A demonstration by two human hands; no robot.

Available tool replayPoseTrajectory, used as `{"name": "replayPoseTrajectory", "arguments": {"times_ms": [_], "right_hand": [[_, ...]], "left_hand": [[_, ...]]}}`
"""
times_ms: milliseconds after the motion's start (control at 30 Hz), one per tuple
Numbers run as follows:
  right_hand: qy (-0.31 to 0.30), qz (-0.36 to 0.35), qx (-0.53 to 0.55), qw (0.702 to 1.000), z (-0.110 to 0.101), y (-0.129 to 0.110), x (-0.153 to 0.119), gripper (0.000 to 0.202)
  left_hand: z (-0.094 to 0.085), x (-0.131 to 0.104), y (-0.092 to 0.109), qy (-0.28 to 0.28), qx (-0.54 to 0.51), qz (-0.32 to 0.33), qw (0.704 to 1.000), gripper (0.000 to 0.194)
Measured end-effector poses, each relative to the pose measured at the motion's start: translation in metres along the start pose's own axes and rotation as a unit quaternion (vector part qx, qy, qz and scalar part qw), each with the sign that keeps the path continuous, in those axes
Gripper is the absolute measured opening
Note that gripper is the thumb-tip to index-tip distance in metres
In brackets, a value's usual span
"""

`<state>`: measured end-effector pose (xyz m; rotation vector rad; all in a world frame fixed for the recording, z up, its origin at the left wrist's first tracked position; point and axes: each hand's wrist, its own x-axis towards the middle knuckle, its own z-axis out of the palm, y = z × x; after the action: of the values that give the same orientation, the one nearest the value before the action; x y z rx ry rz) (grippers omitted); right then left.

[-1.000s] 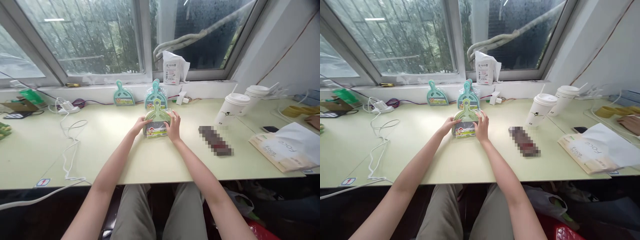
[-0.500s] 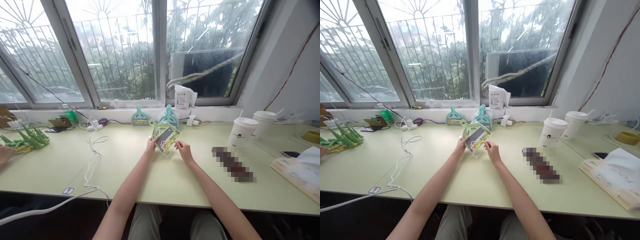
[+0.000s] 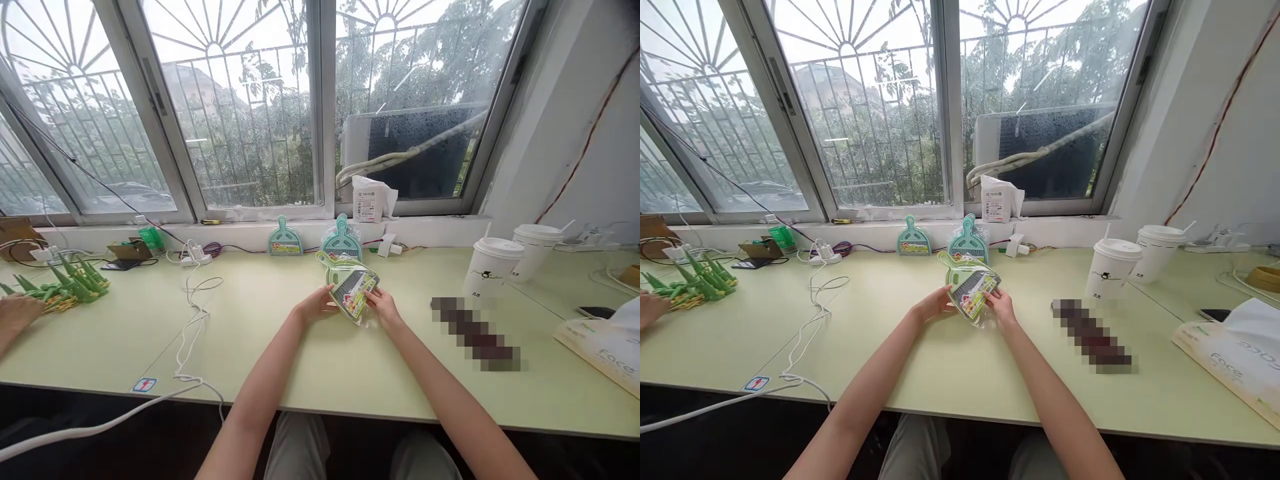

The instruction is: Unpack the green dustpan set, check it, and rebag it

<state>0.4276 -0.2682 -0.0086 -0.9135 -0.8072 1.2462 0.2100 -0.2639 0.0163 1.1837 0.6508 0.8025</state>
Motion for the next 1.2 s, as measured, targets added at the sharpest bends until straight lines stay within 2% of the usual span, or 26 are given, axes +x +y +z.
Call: {"name": "replayPoseTrajectory", "arguments": {"times_ms": [67, 133, 200, 233, 400, 567, 633, 700, 767, 800, 833, 933, 967, 1000, 1033, 1067, 1133, 1200], "right_hand": [[0.012, 0.017, -0.006, 1.0, 0.0, -0.003, 0.0, 0.041], [0.027, 0.027, -0.012, 0.999, 0.002, -0.005, -0.002, 0.044], [0.025, 0.028, -0.023, 0.999, 0.005, -0.006, -0.005, 0.046], [0.018, 0.024, -0.029, 0.999, 0.006, -0.007, -0.006, 0.047], [-0.028, 0.015, -0.033, 0.999, 0.01, -0.016, -0.01, 0.045], [-0.077, 0.026, -0.038, 0.996, 0.013, -0.023, -0.014, 0.038], [-0.096, 0.031, -0.048, 0.994, 0.013, -0.025, -0.017, 0.034], [-0.116, 0.037, -0.064, 0.991, 0.013, -0.026, -0.019, 0.032], [-0.129, 0.043, -0.078, 0.988, 0.013, -0.028, -0.021, 0.033], [-0.135, 0.047, -0.083, 0.986, 0.013, -0.028, -0.022, 0.034], [-0.142, 0.051, -0.087, 0.985, 0.014, -0.028, -0.023, 0.035], [-0.155, 0.062, -0.094, 0.981, 0.016, -0.028, -0.025, 0.036], [-0.157, 0.064, -0.095, 0.981, 0.016, -0.028, -0.024, 0.036], [-0.155, 0.065, -0.095, 0.981, 0.016, -0.028, -0.023, 0.034], [-0.15, 0.065, -0.093, 0.982, 0.014, -0.028, -0.022, 0.032], [-0.141, 0.062, -0.087, 0.984, 0.013, -0.028, -0.02, 0.03], [-0.105, 0.049, -0.06, 0.991, 0.009, -0.028, -0.016, 0.026], [-0.051, 0.039, -0.018, 0.998, 0.005, -0.026, -0.011, 0.024]], "left_hand": [[-0.003, 0.0, 0.002, -0.006, 0.017, -0.022, 1.0, 0.057], [-0.009, 0.002, 0.002, 0.069, 0.034, -0.018, 0.997, 0.054], [-0.017, 0.005, 0.0, 0.168, 0.053, -0.007, 0.984, 0.043], [-0.022, 0.005, -0.001, 0.2, 0.058, -0.004, 0.978, 0.038], [-0.036, 0.005, 0.002, 0.257, 0.033, 0.03, 0.965, 0.033], [-0.045, 0.003, 0.009, 0.344, 0.028, 0.067, 0.936, 0.029], [-0.051, -0.001, 0.013, 0.419, 0.047, 0.078, 0.904, 0.033], [-0.058, -0.007, 0.018, 0.512, 0.113, 0.11, 0.844, 0.041], [-0.063, -0.013, 0.022, 0.566, 0.209, 0.145, 0.784, 0.049], [-0.065, -0.015, 0.023, 0.562, 0.25, 0.151, 0.774, 0.053], [-0.066, -0.015, 0.023, 0.535, 0.28, 0.147, 0.784, 0.055], [-0.067, -0.013, 0.022, 0.407, 0.293, 0.101, 0.859, 0.047], [-0.067, -0.013, 0.022, 0.394, 0.29, 0.093, 0.867, 0.04], [-0.067, -0.014, 0.023, 0.416, 0.288, 0.09, 0.858, 0.033], [-0.069, -0.016, 0.024, 0.468, 0.288, 0.09, 0.831, 0.027], [-0.071, -0.02, 0.025, 0.531, 0.288, 0.086, 0.792, 0.023], [-0.078, -0.034, 0.031, 0.664, 0.282, 0.075, 0.688, 0.026], [-0.084, -0.049, 0.037, 0.764, 0.277, 0.067, 0.579, 0.044]]}}
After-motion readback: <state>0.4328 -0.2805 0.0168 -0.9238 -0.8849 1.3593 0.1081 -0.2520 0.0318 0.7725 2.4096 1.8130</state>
